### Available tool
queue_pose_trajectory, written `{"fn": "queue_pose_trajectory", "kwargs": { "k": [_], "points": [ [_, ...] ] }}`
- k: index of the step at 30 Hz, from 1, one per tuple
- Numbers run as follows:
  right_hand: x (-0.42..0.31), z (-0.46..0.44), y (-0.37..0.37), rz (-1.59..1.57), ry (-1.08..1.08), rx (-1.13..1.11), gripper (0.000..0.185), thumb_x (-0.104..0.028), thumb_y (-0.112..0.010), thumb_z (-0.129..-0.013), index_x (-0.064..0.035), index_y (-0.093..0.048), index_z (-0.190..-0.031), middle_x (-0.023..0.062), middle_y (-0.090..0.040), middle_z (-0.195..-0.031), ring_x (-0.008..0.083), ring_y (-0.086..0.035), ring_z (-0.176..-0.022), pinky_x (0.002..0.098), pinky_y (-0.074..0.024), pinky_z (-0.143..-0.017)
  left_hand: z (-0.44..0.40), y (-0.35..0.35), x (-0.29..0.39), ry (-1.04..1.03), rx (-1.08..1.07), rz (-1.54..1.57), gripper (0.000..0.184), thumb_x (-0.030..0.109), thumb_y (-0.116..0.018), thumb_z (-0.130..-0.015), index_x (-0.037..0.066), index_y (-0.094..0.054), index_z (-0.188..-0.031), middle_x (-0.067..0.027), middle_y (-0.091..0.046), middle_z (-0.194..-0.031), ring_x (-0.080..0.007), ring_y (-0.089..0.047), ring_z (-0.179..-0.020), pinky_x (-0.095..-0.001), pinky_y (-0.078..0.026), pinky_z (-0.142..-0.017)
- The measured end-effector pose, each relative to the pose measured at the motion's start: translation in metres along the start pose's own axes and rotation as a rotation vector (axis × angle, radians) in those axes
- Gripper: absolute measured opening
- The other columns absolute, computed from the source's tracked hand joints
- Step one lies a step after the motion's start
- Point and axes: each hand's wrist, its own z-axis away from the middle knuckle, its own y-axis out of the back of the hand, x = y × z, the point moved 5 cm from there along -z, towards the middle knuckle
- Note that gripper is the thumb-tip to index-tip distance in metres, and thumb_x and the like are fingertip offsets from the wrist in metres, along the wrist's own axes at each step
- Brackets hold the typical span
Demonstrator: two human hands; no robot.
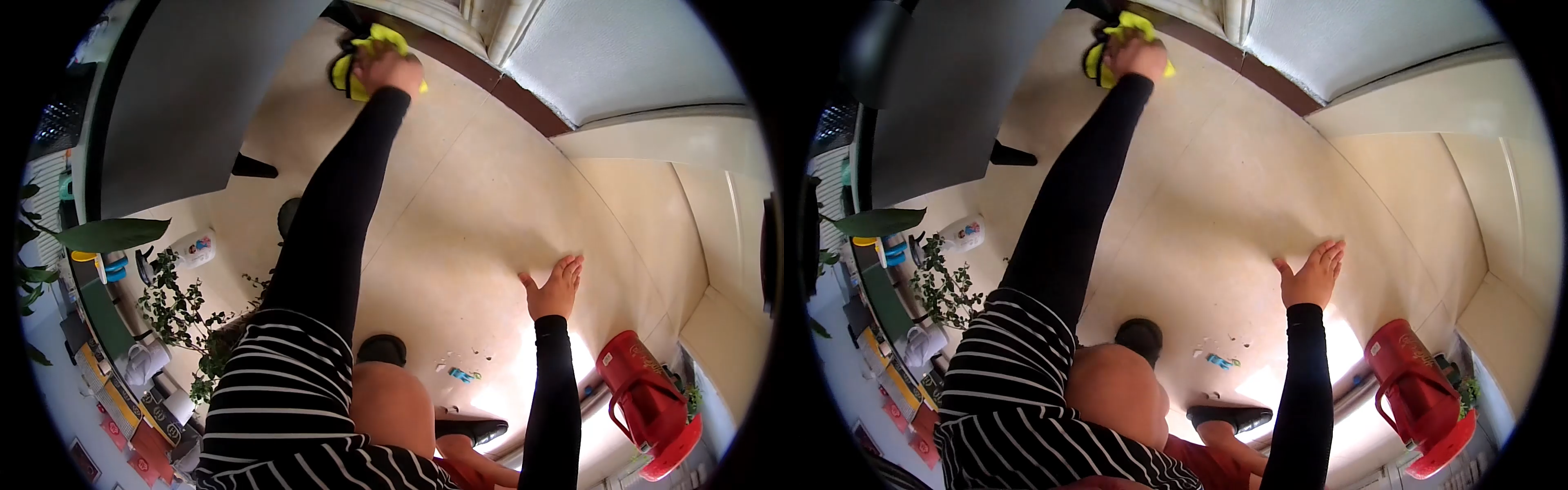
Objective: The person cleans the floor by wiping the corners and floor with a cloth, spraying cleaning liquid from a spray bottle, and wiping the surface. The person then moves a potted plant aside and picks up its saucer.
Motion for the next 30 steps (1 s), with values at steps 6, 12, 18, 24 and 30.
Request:
{"fn": "queue_pose_trajectory", "kwargs": {
  "k": [6,12,18,24,30],
  "points": [
    [0.002,0.003,0.0,-0.047,0.014,0.017,0.108,-0.048,-0.077,-0.081,0.0123,-0.02,-0.151,0.033,-0.017,-0.159,0.0417,-0.019,-0.149,0.0435,-0.0186,-0.123,0.017,0.057,-0.035,0.125,0.13,0.618,0.037,0.034,-0.055,-0.088,0.001,-0.071,-0.09,-0.0267,-0.07,-0.093,-0.0451,-0.066,-0.092,-0.0494,-0.054,-0.081],
    [0.002,0.001,0.0,-0.062,-0.002,0.006,0.107,-0.048,-0.077,-0.081,0.0126,-0.021,-0.15,0.0335,-0.018,-0.158,0.042,-0.02,-0.149,0.044,-0.0184,-0.123,-0.02,0.003,-0.018,-0.013,-0.016,-0.015,0.063,0.043,-0.037,-0.095,0.009,-0.046,-0.147,-0.0133,-0.041,-0.155,-0.0308,-0.028,-0.148,-0.0545,-0.018,-0.119],
    [0.002,-0.001,0.0,-0.079,-0.026,0.007,0.108,-0.048,-0.078,-0.08,0.0116,-0.022,-0.15,0.0319,-0.018,-0.159,0.0406,-0.021,-0.149,0.0432,-0.0188,-0.123,0.062,-0.013,0.044,-0.414,0.028,0.055,0.055,0.04,-0.051,-0.09,0.001,-0.063,-0.127,-0.0132,-0.06,-0.137,-0.0317,-0.041,-0.14,-0.049,-0.025,-0.118],
    [0.0,-0.001,0.012,-0.032,-0.063,-0.065,0.113,-0.056,-0.078,-0.077,0.0107,-0.023,-0.151,0.0299,-0.02,-0.16,0.0374,-0.023,-0.15,0.0413,-0.0207,-0.122,0.217,0.004,0.174,-0.887,-0.166,0.199,0.047,0.032,-0.058,-0.088,0.007,-0.064,-0.127,-0.01,-0.055,-0.142,-0.0313,-0.044,-0.137,-0.0487,-0.027,-0.118],
    [0.047,0.012,0.033,-0.358,0.021,-0.033,0.071,-0.046,-0.071,-0.085,0.0015,-0.054,-0.134,0.0226,-0.054,-0.139,0.0371,-0.056,-0.123,0.0434,-0.0459,-0.103,0.309,0.01,0.237,-0.914,-0.855,0.615,0.03,0.022,-0.063,-0.083,0.006,-0.071,-0.107,-0.0192,-0.066,-0.116,-0.0343,-0.059,-0.112,-0.0482,-0.045,-0.098]
  ]
}}
